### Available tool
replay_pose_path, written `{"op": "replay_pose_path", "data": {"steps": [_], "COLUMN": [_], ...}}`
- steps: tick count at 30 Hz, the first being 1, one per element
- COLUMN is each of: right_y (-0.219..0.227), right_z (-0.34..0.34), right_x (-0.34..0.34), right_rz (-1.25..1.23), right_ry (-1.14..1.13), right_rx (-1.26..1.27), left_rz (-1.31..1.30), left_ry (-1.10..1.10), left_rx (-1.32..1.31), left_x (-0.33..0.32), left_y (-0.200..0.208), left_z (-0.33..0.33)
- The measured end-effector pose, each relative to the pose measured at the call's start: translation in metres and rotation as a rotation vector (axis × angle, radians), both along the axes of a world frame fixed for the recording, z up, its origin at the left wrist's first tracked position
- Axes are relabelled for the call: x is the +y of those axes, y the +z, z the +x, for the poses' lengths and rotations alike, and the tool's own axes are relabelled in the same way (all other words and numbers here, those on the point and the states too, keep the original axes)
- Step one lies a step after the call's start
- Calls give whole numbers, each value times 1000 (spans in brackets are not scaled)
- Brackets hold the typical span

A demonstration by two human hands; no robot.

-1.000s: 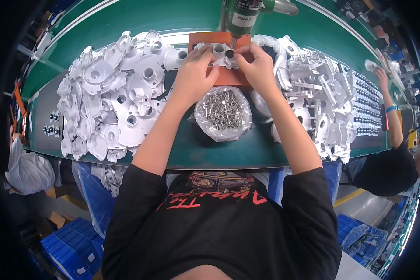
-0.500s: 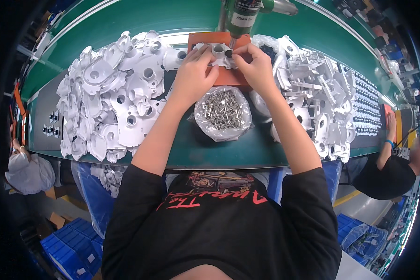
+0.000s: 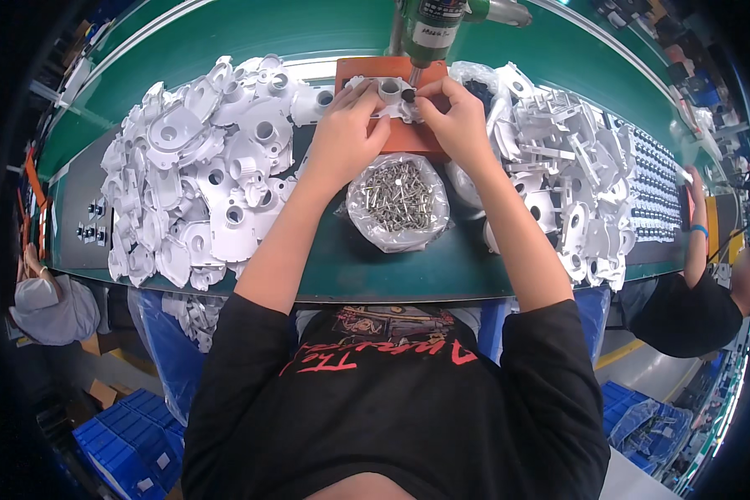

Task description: Manually inserting metal studs into plastic parts and using a hand press to secure them.

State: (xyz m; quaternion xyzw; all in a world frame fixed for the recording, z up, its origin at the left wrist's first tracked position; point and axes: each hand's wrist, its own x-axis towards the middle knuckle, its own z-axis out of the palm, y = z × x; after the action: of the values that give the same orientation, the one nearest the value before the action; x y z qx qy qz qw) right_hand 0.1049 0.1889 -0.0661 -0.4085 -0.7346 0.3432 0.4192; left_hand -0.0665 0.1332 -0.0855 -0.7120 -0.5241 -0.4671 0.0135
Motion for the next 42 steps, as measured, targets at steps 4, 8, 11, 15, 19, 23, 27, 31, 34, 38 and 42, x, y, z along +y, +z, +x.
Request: {"op": "replay_pose_path", "data": {"steps": [4, 8, 11, 15, 19, 23, 27, 31, 34, 38, 42], "right_y": [0, -2, -2, -3, -2, -3, -2, -3, -2, 3, 3], "right_z": [0, 0, 0, 1, 1, 1, 1, 1, 1, -1, -1], "right_x": [0, 0, 0, 0, 0, 1, 2, 4, 6, 7, 11], "right_rz": [-4, -28, -58, -19, -27, -43, -54, -56, -49, -37, -69], "right_ry": [5, 4, 1, -3, 2, 4, 19, 15, 23, 33, -6], "right_rx": [14, 36, 65, 31, 44, 41, 52, 42, 40, 12, 20], "left_rz": [12, -10, -11, -5, -15, -14, -23, -23, -38, 30, -42], "left_ry": [6, 3, -11, -1, -9, -9, -13, -14, -11, 4, -20], "left_rx": [8, 8, 2, -4, -4, -9, -7, -18, -18, 47, -19], "left_x": [0, 0, 0, 0, 0, 1, 1, 1, 1, 1, 0], "left_y": [-1, 2, 2, 1, 1, 0, 1, 1, 1, 0, 2], "left_z": [0, 0, 0, 0, 0, 0, -1, 0, 0, -2, -1]}}
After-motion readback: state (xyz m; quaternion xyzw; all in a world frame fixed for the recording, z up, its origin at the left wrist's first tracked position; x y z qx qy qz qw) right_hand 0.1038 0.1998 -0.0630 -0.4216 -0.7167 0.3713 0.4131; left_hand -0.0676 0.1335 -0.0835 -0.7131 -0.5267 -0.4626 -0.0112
